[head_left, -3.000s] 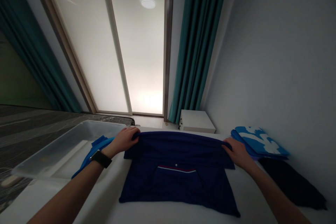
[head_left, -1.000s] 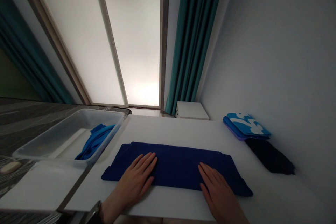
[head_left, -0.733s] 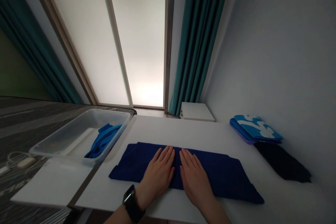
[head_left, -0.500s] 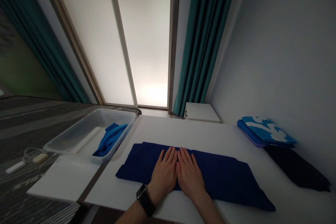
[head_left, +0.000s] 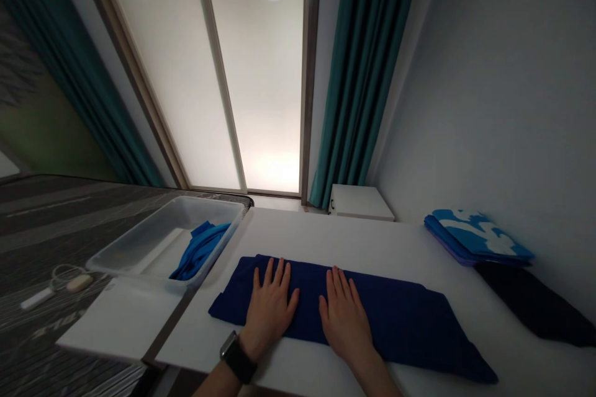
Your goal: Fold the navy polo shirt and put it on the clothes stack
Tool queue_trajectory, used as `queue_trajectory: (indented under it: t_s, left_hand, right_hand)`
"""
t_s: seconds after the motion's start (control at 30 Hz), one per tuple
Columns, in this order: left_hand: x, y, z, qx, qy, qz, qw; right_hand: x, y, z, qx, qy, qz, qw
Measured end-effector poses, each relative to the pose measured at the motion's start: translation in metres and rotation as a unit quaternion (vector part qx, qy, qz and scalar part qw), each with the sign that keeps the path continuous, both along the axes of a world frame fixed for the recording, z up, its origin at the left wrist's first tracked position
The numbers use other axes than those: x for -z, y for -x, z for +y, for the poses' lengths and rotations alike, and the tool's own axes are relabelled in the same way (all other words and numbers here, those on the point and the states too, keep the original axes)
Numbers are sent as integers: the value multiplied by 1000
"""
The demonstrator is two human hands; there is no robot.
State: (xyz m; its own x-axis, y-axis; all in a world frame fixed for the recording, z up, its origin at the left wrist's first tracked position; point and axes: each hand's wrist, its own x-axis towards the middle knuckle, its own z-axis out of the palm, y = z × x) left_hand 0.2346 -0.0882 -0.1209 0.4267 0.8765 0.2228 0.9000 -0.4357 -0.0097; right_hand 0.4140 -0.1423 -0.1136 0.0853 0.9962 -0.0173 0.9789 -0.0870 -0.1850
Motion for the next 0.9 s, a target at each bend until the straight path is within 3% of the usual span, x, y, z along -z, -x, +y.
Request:
queue_trajectory:
  t_s: [0.27,0.47,0.73,0.8,0.9]
  left_hand:
    - [-1,22,10,-25,35,4,999]
    - [-7,42,15,-80,60,7,995]
    - [1,52,13,-104,1,8,995]
    - [-4,50,13,-95,-19,15,995]
    - [-18,35,13,-23,-48,16,998]
  right_hand:
    - [6,0,1,-2,-28,2,1000]
    - [10,-2,2,-4,-29,-5,1000]
    - [11,-2,1,-5,-21,-24,999]
    - [7,-2,2,-1,-7,-23,1000]
    - [-1,1,5,-1,7,-27,1000]
